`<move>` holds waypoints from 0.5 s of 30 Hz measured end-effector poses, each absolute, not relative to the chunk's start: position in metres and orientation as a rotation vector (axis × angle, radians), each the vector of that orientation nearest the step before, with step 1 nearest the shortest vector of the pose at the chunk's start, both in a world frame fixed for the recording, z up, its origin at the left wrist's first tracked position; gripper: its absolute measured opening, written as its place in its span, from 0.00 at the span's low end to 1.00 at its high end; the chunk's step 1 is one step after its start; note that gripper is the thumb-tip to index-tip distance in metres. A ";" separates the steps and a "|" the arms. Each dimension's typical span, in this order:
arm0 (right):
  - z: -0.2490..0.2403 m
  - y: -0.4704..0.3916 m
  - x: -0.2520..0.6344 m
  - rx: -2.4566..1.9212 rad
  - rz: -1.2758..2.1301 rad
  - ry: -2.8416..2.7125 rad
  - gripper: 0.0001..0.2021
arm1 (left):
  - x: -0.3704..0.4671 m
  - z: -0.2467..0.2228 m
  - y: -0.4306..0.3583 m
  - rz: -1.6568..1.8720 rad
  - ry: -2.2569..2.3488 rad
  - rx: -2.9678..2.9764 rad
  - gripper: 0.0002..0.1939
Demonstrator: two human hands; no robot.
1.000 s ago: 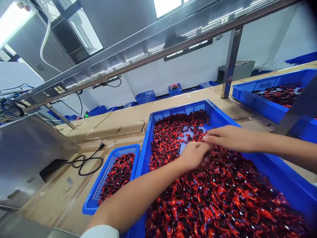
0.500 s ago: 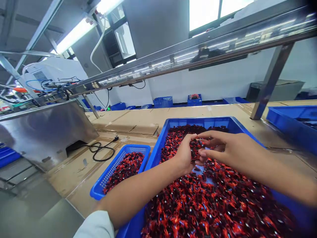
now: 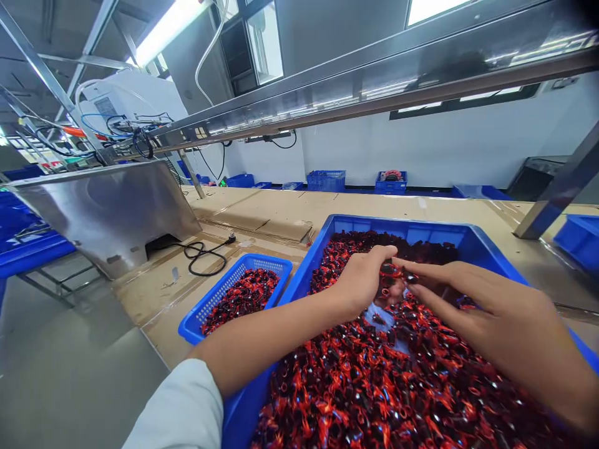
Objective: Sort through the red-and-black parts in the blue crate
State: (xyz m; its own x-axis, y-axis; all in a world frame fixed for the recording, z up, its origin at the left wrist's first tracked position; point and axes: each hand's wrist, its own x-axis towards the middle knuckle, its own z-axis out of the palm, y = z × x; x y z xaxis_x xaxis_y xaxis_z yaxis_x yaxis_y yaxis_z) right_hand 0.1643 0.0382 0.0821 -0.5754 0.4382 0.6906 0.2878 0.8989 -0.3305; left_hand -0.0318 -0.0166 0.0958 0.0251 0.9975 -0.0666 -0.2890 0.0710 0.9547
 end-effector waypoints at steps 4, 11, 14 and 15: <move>0.083 0.028 0.165 -0.575 0.021 -2.112 0.16 | -0.027 0.108 -0.033 1.452 1.085 1.229 0.30; 0.078 0.023 0.176 -0.556 -0.046 -2.069 0.17 | -0.024 0.116 -0.049 1.456 1.014 1.365 0.41; 0.078 0.021 0.177 -0.527 -0.047 -2.067 0.15 | -0.023 0.115 -0.051 1.427 1.009 1.358 0.45; 0.078 0.020 0.176 -0.506 -0.047 -2.060 0.14 | -0.023 0.115 -0.052 1.426 1.025 1.351 0.45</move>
State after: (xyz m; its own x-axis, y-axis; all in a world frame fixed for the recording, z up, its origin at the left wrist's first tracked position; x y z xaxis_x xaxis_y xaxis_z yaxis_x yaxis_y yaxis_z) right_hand 0.1760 0.0199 0.0781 -0.4366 0.3339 0.8354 0.3719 0.9125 -0.1703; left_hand -0.0227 -0.0522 0.1151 -0.0058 0.9659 0.2587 -0.0624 -0.2586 0.9640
